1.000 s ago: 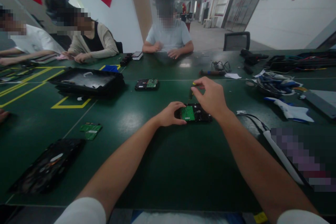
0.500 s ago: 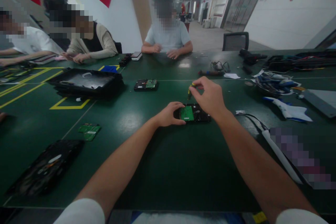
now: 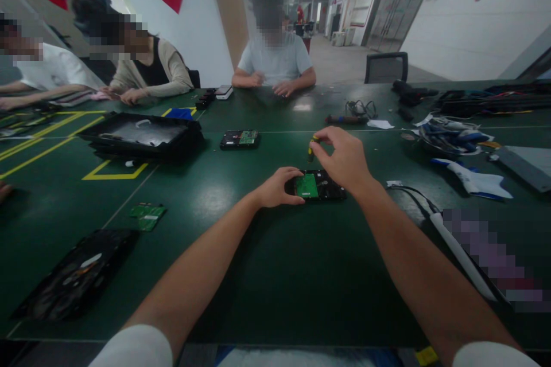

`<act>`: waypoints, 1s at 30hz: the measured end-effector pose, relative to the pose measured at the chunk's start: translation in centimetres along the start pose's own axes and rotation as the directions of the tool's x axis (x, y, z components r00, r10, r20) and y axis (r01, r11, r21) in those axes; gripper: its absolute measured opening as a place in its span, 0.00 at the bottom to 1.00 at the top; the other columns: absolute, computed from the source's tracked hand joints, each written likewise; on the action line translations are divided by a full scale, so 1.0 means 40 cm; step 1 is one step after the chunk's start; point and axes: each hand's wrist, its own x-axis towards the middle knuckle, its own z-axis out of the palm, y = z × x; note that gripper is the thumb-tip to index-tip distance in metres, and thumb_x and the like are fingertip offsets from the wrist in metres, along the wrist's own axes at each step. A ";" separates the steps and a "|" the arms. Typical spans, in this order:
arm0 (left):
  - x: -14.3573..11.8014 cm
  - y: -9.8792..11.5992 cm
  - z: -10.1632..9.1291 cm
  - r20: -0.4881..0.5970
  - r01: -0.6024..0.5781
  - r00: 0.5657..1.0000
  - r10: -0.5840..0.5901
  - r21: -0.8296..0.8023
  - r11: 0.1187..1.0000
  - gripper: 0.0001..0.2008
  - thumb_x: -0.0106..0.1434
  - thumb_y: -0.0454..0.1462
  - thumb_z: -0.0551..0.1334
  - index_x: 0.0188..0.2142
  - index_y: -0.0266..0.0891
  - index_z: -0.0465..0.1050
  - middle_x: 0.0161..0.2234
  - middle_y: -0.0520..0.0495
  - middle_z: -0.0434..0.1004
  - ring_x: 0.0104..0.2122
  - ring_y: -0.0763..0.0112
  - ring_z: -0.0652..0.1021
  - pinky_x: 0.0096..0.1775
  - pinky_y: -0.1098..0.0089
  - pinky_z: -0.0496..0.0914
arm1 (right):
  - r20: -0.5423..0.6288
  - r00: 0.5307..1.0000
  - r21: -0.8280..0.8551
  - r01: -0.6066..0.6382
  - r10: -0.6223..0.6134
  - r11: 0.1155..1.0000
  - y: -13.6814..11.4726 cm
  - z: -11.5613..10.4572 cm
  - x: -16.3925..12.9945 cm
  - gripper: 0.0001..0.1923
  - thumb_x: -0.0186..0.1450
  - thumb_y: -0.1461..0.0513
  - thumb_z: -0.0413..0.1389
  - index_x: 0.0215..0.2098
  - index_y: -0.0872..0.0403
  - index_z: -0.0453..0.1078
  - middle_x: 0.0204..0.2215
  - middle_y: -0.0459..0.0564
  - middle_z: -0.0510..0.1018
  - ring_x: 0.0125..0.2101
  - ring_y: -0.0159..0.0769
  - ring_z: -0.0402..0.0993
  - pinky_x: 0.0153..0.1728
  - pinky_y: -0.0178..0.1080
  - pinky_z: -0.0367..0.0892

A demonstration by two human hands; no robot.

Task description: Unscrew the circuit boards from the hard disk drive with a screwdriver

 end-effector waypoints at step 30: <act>0.002 0.003 0.000 0.000 0.003 1.000 -0.003 0.016 1.000 0.43 0.53 0.54 0.74 0.65 0.45 0.67 0.66 0.39 0.64 0.67 0.48 0.64 0.68 0.48 0.59 | 0.006 1.000 0.027 0.019 -0.019 0.999 -0.011 -0.003 -0.002 0.07 0.67 0.60 0.58 0.44 0.50 0.75 0.43 0.53 0.82 0.44 0.47 0.78 0.49 0.50 0.70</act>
